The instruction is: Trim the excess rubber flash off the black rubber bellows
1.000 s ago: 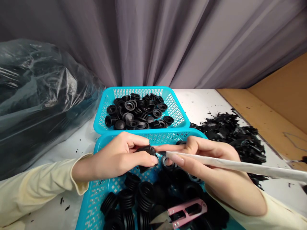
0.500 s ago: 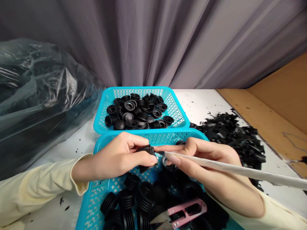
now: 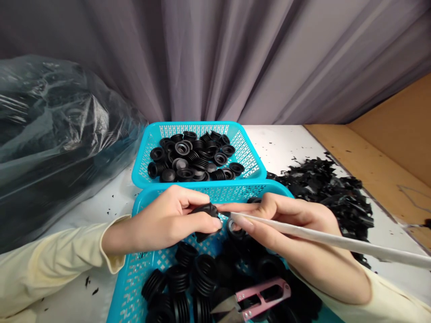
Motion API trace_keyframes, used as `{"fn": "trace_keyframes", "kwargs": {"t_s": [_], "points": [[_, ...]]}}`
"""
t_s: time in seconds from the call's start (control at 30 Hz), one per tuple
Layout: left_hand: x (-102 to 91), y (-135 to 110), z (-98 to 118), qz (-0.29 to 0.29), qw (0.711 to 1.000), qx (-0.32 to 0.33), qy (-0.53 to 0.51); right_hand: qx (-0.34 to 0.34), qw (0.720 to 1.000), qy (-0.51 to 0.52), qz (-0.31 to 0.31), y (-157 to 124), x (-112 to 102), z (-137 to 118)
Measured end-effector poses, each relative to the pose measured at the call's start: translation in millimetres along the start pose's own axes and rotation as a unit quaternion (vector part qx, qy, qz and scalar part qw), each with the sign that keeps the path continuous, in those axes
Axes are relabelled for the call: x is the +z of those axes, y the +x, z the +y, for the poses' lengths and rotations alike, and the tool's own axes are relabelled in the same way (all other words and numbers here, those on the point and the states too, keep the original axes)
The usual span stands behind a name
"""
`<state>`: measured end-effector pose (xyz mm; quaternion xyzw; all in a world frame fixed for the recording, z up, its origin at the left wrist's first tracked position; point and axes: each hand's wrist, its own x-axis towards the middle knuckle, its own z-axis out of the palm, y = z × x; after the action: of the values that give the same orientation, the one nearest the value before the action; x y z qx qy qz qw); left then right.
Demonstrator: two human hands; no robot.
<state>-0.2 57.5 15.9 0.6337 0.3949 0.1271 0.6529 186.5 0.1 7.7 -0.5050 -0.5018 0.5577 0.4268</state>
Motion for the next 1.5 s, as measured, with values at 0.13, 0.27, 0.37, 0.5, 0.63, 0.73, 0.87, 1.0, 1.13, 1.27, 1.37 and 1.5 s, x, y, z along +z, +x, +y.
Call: {"fn": "trace_keyframes", "kwargs": {"t_s": [0.13,0.27,0.37,0.5,0.63,0.73,0.87,1.0,1.13,1.27,1.37,1.5], "points": [[0.0,0,1,0.007,1.000,0.008,-0.001,-0.005,1.000,0.023,0.019,0,0,1],[0.2,-2,1,0.032,0.999,0.020,-0.015,-0.009,0.997,0.057,0.051,1,-1,2],[0.0,-3,-1,0.028,0.999,0.033,-0.021,-0.015,0.997,0.056,0.053,1,-1,2],[-0.5,-3,-4,0.033,0.998,0.051,-0.031,-0.029,0.998,0.047,0.044,0,-2,2],[-1.0,-3,-3,0.027,0.997,0.063,-0.042,-0.043,0.996,0.063,0.038,-1,-3,3],[-1.0,-4,-2,0.030,0.997,0.061,-0.048,-0.056,0.994,0.086,0.031,-1,-3,3],[-1.2,-5,-2,0.025,0.996,0.063,-0.056,-0.061,0.994,0.088,0.032,-1,-3,3],[-1.5,-3,-2,0.026,0.995,0.073,-0.056,-0.066,0.993,0.095,0.038,-1,-2,4],[-0.6,-2,-3,0.023,0.995,0.080,-0.056,-0.090,0.990,0.103,0.032,1,-4,8],[1.7,-3,-3,0.016,0.992,0.112,-0.058,-0.148,0.985,0.083,0.010,4,-7,14],[2.8,-4,-2,0.028,0.990,0.130,-0.043,-0.167,0.983,0.073,0.004,5,-9,16],[2.8,-4,0,0.052,0.987,0.148,-0.030,-0.180,0.981,0.071,-0.008,3,-9,16]]}}
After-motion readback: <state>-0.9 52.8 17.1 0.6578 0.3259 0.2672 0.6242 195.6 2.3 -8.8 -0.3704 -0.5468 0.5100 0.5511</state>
